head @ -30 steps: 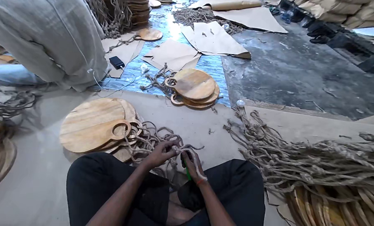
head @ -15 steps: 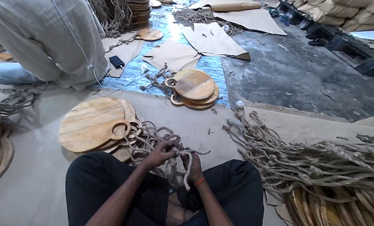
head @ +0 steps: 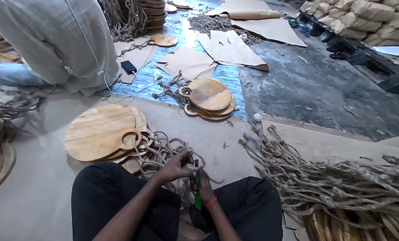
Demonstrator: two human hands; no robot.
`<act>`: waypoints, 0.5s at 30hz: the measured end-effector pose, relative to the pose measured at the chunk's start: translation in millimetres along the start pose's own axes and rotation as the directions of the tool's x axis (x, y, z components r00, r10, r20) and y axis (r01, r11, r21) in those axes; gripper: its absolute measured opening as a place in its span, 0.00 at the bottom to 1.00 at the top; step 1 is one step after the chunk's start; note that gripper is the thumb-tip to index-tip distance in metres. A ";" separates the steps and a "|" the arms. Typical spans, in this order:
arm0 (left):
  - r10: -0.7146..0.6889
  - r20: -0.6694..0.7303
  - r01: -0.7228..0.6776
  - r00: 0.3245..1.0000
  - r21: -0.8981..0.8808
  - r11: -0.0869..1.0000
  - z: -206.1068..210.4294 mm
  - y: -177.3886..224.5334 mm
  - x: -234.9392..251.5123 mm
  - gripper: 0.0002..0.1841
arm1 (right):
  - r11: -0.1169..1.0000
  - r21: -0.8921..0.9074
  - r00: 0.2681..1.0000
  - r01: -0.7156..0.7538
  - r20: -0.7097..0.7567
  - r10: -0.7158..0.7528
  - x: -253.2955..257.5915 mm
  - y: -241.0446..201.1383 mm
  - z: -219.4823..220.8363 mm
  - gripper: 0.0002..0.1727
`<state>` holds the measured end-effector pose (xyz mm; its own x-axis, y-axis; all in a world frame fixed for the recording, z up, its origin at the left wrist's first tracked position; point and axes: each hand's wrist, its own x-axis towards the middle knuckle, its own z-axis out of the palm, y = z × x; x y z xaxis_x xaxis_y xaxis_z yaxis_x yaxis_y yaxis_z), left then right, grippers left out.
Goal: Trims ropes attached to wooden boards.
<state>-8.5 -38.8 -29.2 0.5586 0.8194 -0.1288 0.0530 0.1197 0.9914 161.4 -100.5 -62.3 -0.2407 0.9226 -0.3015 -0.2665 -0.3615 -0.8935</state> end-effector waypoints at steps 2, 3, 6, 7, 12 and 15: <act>-0.002 0.008 0.001 1.000 0.024 1.000 0.0 -0.5 0.7 0.14 | 0.999 0.039 1.000 -0.003 0.010 0.002 0.8 2.3 -0.4 0.35; -0.014 0.006 0.014 1.000 0.033 0.999 0.0 1.8 0.4 0.12 | 0.999 0.044 1.000 0.001 0.017 -0.002 1.2 3.3 -0.7 0.36; -0.052 0.000 0.052 0.999 0.034 0.998 -2.4 6.8 -0.6 0.08 | 0.999 0.042 1.000 0.009 0.028 -0.010 1.5 6.0 0.0 0.35; -0.060 -0.004 0.060 0.998 0.038 0.997 -2.7 6.7 -0.6 0.07 | 0.999 0.029 1.000 0.018 0.009 -0.018 1.3 6.5 1.2 0.34; -0.076 -0.020 0.077 0.997 0.070 0.995 -0.5 5.7 -2.0 0.07 | 0.984 -0.115 0.972 0.138 -0.176 -0.157 0.1 2.3 9.9 0.27; -0.077 -0.007 0.077 0.997 0.061 0.995 -0.1 5.0 -1.5 0.08 | 0.949 -0.214 0.936 0.229 -0.219 -0.276 3.5 7.2 6.0 0.21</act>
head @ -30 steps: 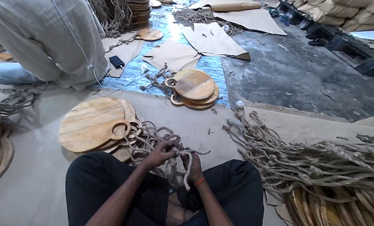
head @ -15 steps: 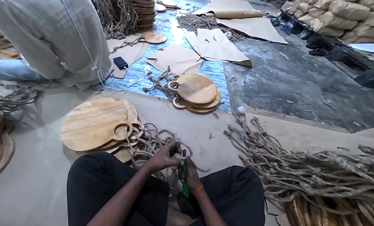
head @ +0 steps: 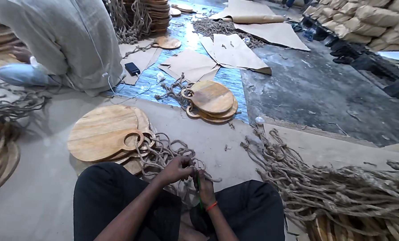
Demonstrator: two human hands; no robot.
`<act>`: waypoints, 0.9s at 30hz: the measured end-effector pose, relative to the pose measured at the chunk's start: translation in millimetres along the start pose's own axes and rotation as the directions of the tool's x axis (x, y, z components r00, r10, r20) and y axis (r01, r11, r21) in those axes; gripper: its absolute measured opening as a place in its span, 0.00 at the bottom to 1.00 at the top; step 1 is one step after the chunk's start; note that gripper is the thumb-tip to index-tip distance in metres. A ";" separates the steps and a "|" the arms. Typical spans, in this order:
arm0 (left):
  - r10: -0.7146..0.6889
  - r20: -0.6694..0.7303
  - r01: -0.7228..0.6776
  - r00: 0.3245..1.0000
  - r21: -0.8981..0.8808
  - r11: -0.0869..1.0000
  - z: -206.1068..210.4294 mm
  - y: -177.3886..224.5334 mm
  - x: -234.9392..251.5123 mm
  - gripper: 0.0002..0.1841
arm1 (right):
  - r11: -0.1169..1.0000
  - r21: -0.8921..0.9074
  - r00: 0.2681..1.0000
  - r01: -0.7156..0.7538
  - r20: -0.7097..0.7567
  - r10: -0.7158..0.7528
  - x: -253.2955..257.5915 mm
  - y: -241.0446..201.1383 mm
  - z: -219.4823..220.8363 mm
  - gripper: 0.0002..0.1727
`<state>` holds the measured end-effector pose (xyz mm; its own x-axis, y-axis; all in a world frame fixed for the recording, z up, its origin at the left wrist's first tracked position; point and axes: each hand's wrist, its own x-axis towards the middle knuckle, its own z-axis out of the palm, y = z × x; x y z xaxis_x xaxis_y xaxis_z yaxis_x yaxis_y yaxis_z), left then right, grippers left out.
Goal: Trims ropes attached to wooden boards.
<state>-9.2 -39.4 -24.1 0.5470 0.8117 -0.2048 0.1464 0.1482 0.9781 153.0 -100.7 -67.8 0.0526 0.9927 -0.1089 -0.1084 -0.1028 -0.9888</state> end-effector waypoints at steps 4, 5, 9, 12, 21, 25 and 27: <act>0.002 0.018 -0.002 1.000 0.003 1.000 -1.0 -0.8 0.3 0.07 | 0.995 -0.084 0.998 0.057 -0.034 -0.060 2.0 6.2 -1.5 0.20; 0.003 0.018 -0.003 1.000 -0.005 1.000 -1.1 -1.1 0.0 0.07 | 0.994 -0.086 0.997 0.071 -0.037 -0.074 2.2 6.9 -1.3 0.20; 0.009 0.026 -0.008 1.000 -0.035 0.999 -2.2 -2.6 -0.3 0.06 | 0.992 -0.081 0.995 0.099 -0.016 -0.101 3.8 10.4 -3.7 0.20; -0.003 0.027 0.004 1.000 -0.031 1.000 -2.3 -0.4 -1.3 0.06 | 0.993 -0.062 0.995 0.100 0.014 -0.099 5.8 11.2 -6.1 0.22; 0.064 -0.052 -0.064 0.997 0.008 0.998 -0.2 -5.1 2.9 0.22 | 0.998 0.052 0.994 -0.036 0.101 0.031 -0.6 -5.9 -2.6 0.24; 0.125 -0.081 -0.127 0.989 -0.019 0.992 1.1 -7.4 3.5 0.41 | 0.978 0.151 0.954 -0.141 0.284 0.094 -4.1 -9.6 -7.4 0.29; 0.145 -0.024 -0.144 0.989 0.012 0.989 -3.1 -5.3 1.2 0.47 | 0.972 0.145 0.917 -0.187 0.380 0.120 -5.7 -11.2 -10.3 0.33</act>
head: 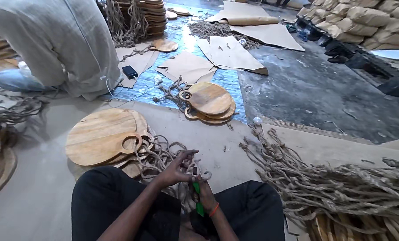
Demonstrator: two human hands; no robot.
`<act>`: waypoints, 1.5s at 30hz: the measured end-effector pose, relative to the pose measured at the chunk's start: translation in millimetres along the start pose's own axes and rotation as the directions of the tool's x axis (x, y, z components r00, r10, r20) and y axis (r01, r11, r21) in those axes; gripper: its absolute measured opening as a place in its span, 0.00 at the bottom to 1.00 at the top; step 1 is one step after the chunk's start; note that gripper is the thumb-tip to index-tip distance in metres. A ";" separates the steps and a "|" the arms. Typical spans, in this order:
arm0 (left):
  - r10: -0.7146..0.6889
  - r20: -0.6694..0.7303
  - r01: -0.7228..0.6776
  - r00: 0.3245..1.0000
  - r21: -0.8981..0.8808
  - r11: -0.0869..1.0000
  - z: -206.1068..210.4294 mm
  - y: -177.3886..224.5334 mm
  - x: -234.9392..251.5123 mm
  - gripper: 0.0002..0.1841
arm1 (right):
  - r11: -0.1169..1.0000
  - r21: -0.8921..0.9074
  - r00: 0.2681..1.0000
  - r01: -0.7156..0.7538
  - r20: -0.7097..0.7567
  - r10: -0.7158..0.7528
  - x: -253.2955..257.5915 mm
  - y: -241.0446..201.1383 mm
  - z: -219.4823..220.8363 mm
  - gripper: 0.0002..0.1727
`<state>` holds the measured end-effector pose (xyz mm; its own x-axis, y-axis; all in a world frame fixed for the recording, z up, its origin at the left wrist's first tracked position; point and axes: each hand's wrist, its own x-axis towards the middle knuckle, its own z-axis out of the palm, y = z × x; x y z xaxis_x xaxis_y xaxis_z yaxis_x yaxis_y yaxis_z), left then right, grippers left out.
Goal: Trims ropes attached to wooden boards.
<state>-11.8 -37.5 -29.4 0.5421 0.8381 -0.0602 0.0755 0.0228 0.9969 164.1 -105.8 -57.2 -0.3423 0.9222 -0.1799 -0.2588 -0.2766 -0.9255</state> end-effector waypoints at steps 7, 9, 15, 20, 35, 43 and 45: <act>0.160 0.436 -0.080 0.886 -0.197 0.977 -7.3 5.4 -5.4 0.30 | 0.986 0.038 0.955 -0.164 0.257 0.149 -6.6 -11.1 4.1 0.36; 0.148 0.474 -0.020 0.868 -0.265 0.964 -7.7 3.8 -5.7 0.25 | 0.980 0.048 0.950 -0.195 0.256 0.177 -8.0 -13.9 5.4 0.35; -0.011 0.324 0.106 0.946 -0.278 0.955 1.1 13.1 -5.0 0.22 | 0.941 0.238 0.957 -0.242 0.215 0.192 -4.5 -9.0 3.4 0.39; 0.016 0.344 0.050 0.939 -0.181 0.982 2.6 12.8 -6.0 0.24 | 0.906 0.327 0.953 -0.269 0.224 0.202 -4.4 -4.9 3.1 0.38; -0.185 0.101 0.191 0.978 -0.054 0.980 5.8 0.0 3.0 0.11 | 0.926 0.331 0.980 -0.181 -0.023 0.200 2.6 -3.8 6.5 0.42; -0.206 0.037 0.209 0.978 -0.181 0.961 5.5 2.1 -0.1 0.18 | 0.908 0.366 0.974 -0.203 -0.021 0.226 1.7 -5.2 3.2 0.30; -0.220 0.031 0.222 0.975 -0.192 0.956 2.3 1.8 -0.8 0.20 | 0.930 0.318 0.980 -0.185 -0.015 0.199 1.4 -6.7 2.7 0.27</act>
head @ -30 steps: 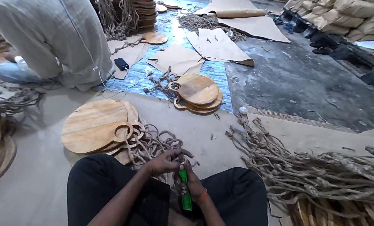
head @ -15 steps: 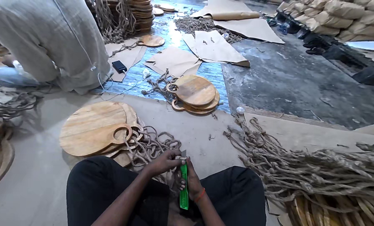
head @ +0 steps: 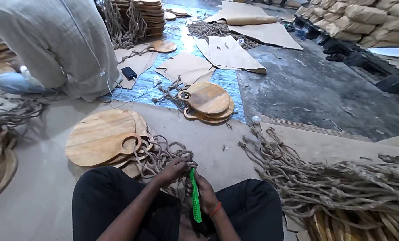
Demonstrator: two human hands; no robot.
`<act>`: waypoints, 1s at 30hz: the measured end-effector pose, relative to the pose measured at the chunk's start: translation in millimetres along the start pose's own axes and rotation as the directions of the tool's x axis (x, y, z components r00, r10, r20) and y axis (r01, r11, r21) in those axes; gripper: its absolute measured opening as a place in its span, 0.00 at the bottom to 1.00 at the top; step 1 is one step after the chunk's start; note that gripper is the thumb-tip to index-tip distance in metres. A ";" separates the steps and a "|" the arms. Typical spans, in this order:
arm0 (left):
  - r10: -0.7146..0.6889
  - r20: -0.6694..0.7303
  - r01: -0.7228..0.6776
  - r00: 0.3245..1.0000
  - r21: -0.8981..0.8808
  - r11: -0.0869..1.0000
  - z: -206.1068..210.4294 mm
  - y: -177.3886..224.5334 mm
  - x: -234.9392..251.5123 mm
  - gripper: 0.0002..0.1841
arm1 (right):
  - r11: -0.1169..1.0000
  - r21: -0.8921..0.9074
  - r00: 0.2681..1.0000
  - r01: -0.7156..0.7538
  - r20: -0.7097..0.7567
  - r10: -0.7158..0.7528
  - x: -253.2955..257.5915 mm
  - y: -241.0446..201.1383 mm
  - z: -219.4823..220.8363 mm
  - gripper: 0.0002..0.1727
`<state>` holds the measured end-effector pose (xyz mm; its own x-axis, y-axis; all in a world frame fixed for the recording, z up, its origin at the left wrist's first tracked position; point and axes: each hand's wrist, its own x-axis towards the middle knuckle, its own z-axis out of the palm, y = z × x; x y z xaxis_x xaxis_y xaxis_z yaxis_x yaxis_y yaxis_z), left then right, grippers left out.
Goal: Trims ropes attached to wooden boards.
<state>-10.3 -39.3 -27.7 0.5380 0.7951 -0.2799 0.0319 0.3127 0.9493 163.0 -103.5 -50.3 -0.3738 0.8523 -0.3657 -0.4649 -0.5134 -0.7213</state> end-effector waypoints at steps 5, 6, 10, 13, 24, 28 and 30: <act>0.002 -0.008 -0.002 1.000 -0.039 0.999 -2.7 -3.2 2.1 0.17 | 0.996 -0.074 0.999 -0.048 -0.015 0.048 1.6 0.2 -3.9 0.26; -0.002 -0.008 0.002 1.000 -0.047 0.999 -2.9 -2.7 1.5 0.16 | 0.995 -0.084 0.998 -0.053 -0.026 0.051 2.1 0.4 -4.3 0.26; -0.057 0.001 0.057 0.998 -0.004 0.998 -4.2 -4.0 2.5 0.17 | 0.964 -0.264 0.989 -0.023 -0.149 -0.017 2.8 -1.4 -0.3 0.22; -0.083 0.006 0.082 0.997 0.010 0.997 -1.6 -6.8 4.1 0.18 | 0.811 -0.581 0.963 0.076 -0.169 -0.211 9.9 8.6 -6.4 0.24; 0.084 -0.013 -0.062 0.996 0.561 0.825 1.5 -3.3 10.2 0.25 | 0.995 -0.061 0.997 -0.078 -0.022 0.077 -1.1 -7.9 -0.9 0.22; 0.214 -0.117 -0.092 0.970 0.638 0.764 9.0 -10.6 8.8 0.29 | 0.984 0.133 0.990 -0.120 0.085 0.109 -5.0 -6.2 13.4 0.22; 0.230 -0.160 -0.062 0.960 0.679 0.731 9.5 -11.7 6.6 0.31 | 0.963 0.232 0.988 -0.139 0.091 0.121 -4.3 -3.1 21.9 0.24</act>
<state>0.9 -42.7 -39.3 0.3886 0.9185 -0.0732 0.5623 -0.1735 0.8085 148.4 -107.7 -33.6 -0.4991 0.7712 -0.3952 -0.5818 -0.6362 -0.5068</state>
